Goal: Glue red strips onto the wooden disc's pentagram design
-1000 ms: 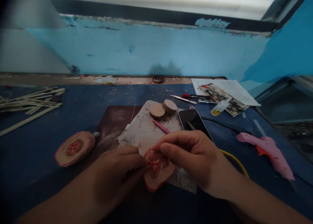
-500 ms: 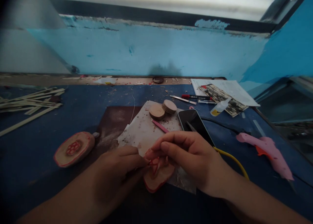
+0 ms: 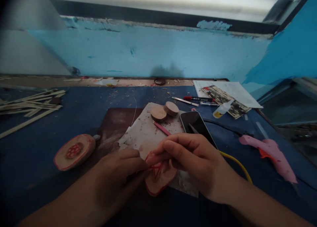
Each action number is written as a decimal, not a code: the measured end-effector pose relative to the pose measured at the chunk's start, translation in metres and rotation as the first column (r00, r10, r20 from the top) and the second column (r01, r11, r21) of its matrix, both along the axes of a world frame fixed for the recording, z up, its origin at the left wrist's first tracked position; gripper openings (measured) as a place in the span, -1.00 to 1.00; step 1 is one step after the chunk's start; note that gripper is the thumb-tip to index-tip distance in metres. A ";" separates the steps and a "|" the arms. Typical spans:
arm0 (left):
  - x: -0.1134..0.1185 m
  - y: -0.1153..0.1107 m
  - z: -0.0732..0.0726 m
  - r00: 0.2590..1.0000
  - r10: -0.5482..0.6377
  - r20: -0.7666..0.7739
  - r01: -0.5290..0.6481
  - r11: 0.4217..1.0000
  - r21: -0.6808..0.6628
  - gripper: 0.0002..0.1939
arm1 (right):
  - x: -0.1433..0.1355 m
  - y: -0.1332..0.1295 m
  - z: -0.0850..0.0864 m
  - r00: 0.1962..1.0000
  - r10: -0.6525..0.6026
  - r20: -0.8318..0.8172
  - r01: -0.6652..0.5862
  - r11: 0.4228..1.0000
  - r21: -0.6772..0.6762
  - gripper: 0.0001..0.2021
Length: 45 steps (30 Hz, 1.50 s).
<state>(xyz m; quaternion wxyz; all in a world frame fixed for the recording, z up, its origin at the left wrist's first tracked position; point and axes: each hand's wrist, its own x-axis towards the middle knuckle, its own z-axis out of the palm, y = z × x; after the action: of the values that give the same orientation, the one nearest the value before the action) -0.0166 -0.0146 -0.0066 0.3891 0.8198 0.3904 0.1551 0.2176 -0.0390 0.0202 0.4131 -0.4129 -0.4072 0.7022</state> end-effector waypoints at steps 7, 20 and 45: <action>-0.001 0.001 0.000 0.999 0.000 -0.033 0.000 1.000 -0.015 -0.76 | -0.006 -0.001 0.004 0.998 -0.017 0.054 0.015 0.999 0.033 -0.91; 0.000 0.002 0.008 0.996 -0.015 -0.093 0.015 1.000 -0.006 -0.75 | -0.002 0.001 0.003 0.984 -0.075 0.160 0.064 0.995 0.072 -0.88; 0.005 0.004 0.003 0.998 -0.023 -0.058 0.024 1.000 0.011 -0.73 | -0.004 0.000 -0.003 0.993 -0.015 -0.118 0.006 0.997 -0.079 -0.78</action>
<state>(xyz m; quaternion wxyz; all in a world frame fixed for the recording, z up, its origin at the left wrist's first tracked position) -0.0118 -0.0109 -0.0039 0.3747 0.8309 0.3907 0.1291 0.2133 -0.0387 0.0169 0.4237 -0.3886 -0.3518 0.7387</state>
